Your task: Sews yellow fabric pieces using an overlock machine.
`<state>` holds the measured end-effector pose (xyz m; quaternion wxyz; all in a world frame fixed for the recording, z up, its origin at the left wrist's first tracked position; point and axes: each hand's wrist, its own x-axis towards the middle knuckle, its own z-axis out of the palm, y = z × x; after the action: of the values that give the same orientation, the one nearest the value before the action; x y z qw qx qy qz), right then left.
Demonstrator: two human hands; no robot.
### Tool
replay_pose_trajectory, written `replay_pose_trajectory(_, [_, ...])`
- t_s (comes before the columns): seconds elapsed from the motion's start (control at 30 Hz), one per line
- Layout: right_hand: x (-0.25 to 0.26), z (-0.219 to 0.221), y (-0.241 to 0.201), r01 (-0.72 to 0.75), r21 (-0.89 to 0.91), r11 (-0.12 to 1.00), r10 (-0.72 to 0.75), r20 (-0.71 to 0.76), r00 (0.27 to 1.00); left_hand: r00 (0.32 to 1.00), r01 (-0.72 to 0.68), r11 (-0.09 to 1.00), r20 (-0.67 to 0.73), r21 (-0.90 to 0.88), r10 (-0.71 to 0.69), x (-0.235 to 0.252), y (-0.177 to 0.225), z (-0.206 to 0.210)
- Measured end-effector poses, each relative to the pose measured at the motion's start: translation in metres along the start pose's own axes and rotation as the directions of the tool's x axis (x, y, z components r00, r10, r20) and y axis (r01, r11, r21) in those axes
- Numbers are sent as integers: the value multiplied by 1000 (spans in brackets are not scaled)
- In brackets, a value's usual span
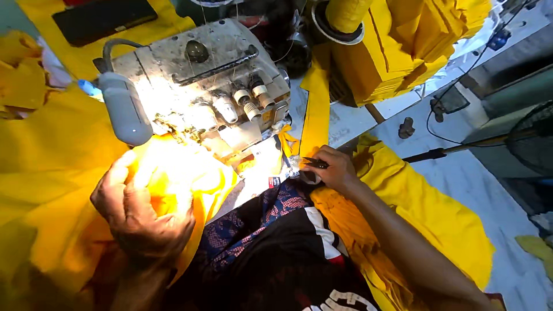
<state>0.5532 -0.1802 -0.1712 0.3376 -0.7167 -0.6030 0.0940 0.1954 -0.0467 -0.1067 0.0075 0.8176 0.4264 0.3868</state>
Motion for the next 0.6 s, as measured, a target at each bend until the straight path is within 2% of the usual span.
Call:
replay_pose_trajectory(0.13, [7, -13, 4, -84, 155, 984, 69, 100, 993, 999, 37, 999, 4, -21, -37, -3, 3, -5])
replay_pose_trajectory(0.27, [20, -31, 8, -276, 413, 868, 163, 288, 943, 999, 34, 998, 9, -49, -34, -5, 9, -9])
replay_pose_trajectory(0.33, [29, -40, 12, -310, 393, 866, 177, 339, 924, 1000, -2, 997, -1, -71, 2, -5, 17, -10])
replay_pose_trajectory(0.37, [33, -46, 11, -267, 292, 918, 179, 294, 939, 1000, -23, 995, -11, -96, 22, -5, 22, -10])
replay_pose_trajectory(0.43, [40, -62, -3, -124, 32, 992, 123, 46, 991, 998, -58, 984, -31, -171, 54, -4, 34, -9])
replay_pose_trajectory(0.47, [43, -73, -14, -74, -35, 997, 71, -84, 994, 997, -72, 974, -47, -216, 63, -2, 40, -7])
replay_pose_trajectory(0.53, [50, -98, -41, -7, -102, 995, -23, -291, 957, 996, -83, 935, -50, -345, 70, 2, 57, -2])
replay_pose_trajectory(0.6, [50, -112, -63, 52, -136, 989, -99, -369, 924, 996, -53, 848, 30, -528, 81, 6, 78, 13])
